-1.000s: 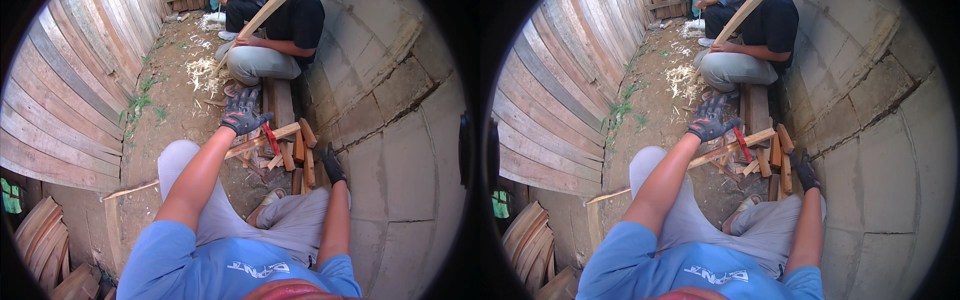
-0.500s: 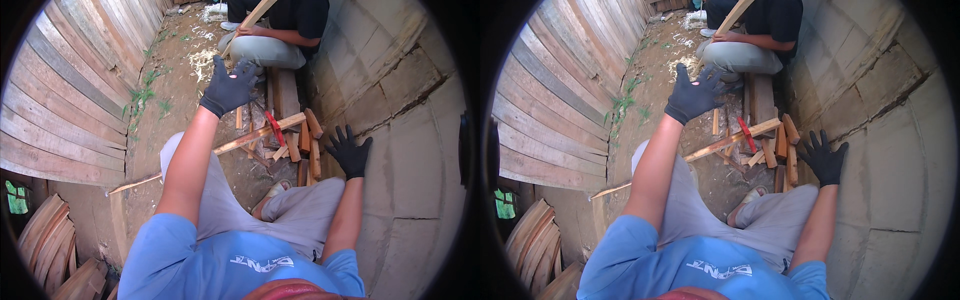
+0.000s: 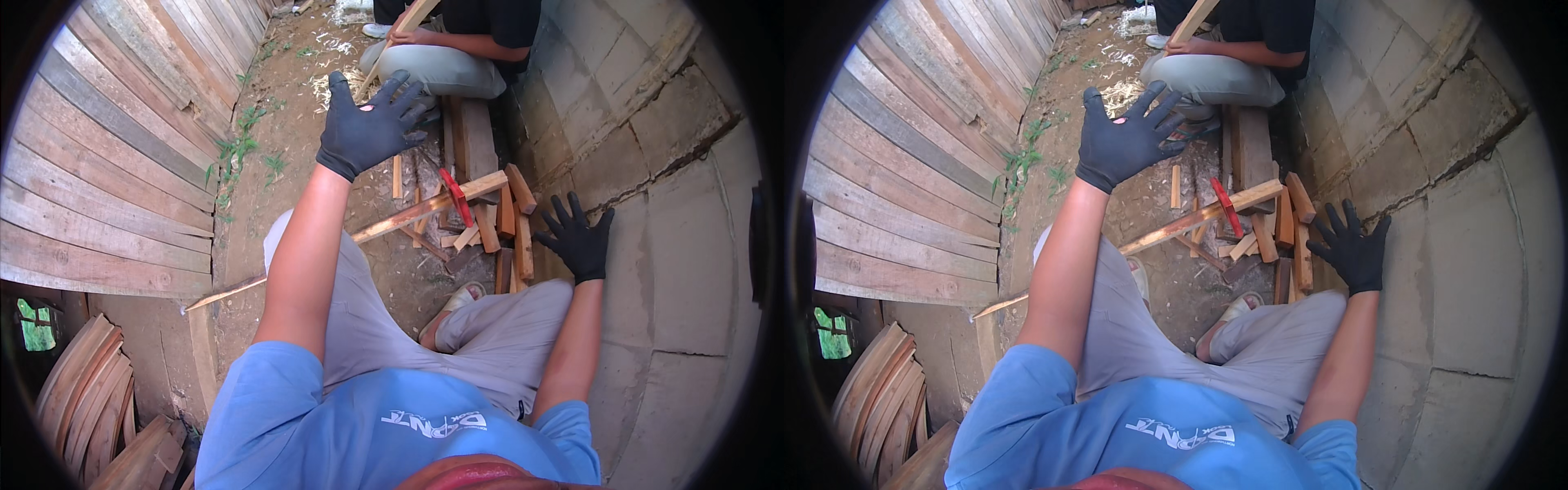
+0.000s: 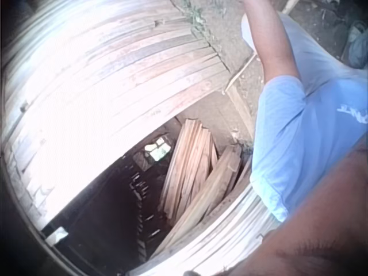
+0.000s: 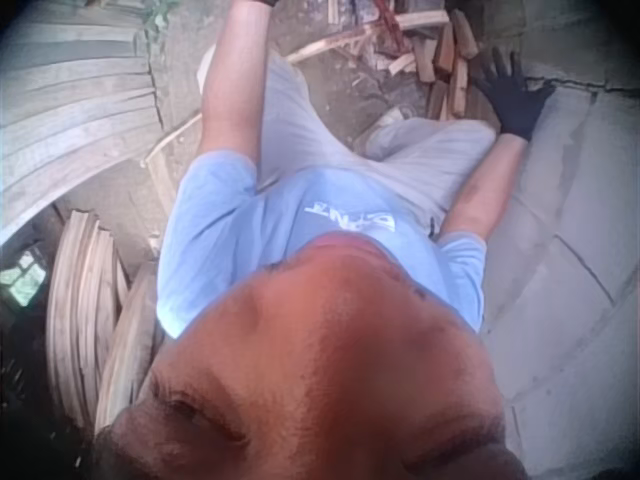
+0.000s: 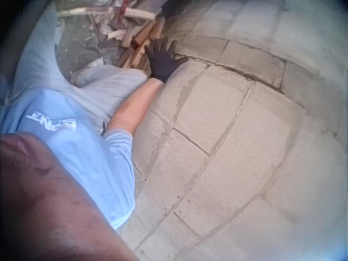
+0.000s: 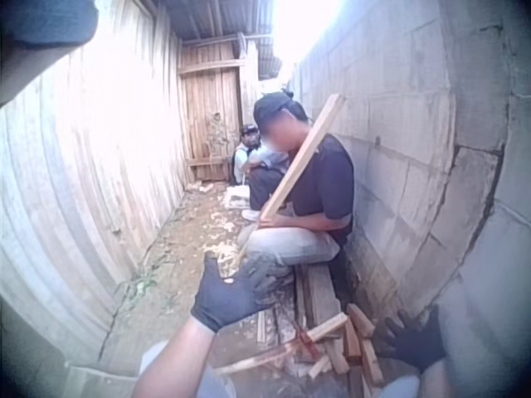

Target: The person sits on the ground and uses a hand saw to cut small wooden sticks into shorter pieces. They hold the wood with one hand and saw with the other, creating a pile of cut wood scraps.

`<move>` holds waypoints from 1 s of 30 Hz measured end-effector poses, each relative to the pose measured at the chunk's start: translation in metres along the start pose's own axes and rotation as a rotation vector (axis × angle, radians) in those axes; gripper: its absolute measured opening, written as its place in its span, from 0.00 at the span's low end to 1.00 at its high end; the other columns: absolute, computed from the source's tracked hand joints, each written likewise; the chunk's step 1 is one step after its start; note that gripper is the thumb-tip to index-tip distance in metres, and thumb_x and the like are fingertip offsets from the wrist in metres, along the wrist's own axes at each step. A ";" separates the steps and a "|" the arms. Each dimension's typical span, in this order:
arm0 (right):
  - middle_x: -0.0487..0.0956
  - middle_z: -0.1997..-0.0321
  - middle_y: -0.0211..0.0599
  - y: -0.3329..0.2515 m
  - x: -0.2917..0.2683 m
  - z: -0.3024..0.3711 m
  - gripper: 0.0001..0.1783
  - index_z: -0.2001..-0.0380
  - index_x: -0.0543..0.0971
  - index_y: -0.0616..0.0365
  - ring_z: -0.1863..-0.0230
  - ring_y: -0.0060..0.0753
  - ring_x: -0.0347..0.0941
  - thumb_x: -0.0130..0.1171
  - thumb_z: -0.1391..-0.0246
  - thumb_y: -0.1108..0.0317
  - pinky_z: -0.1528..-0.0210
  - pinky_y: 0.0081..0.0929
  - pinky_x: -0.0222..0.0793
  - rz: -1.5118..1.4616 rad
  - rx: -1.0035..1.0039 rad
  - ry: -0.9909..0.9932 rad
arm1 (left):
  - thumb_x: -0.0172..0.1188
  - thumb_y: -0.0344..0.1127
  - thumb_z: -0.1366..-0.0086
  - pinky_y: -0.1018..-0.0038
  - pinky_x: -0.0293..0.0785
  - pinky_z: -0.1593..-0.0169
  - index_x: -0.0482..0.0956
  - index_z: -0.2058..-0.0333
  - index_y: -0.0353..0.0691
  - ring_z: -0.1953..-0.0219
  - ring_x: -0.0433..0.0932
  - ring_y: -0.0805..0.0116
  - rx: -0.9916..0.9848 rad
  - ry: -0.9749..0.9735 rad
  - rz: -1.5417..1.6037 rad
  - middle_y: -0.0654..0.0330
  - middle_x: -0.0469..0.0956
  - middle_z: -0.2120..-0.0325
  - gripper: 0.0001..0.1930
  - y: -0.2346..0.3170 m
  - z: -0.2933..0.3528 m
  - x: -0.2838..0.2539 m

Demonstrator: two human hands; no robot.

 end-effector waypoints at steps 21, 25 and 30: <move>0.49 0.13 0.51 -0.016 -0.002 -0.005 0.54 0.16 0.51 0.39 0.14 0.58 0.43 0.36 0.33 0.19 0.17 0.61 0.35 0.128 -0.077 -0.359 | 0.64 0.35 0.32 0.46 0.42 0.17 0.44 0.18 0.47 0.17 0.43 0.69 0.166 -0.376 -0.659 0.68 0.41 0.17 0.50 -0.006 -0.001 0.019; 0.52 0.14 0.50 -0.015 -0.009 -0.010 0.47 0.17 0.55 0.40 0.15 0.56 0.47 0.34 0.27 0.25 0.17 0.60 0.38 0.153 -0.095 -0.184 | 0.56 0.31 0.25 0.48 0.45 0.18 0.46 0.18 0.45 0.17 0.45 0.71 0.177 -0.316 -0.619 0.68 0.42 0.17 0.42 -0.003 -0.005 0.001; 0.53 0.14 0.50 -0.017 -0.016 -0.012 0.43 0.18 0.56 0.41 0.16 0.54 0.49 0.36 0.24 0.30 0.18 0.57 0.44 0.195 -0.090 -0.191 | 0.51 0.31 0.19 0.60 0.58 0.23 0.51 0.19 0.45 0.22 0.57 0.73 0.133 -0.242 -0.555 0.71 0.51 0.18 0.34 -0.006 -0.013 -0.011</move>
Point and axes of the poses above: each hand's wrist, its own z-axis away from the middle knuckle, its own x-axis out of the palm, y = z × x, the point moved 10 cm from there along -z, towards the middle knuckle
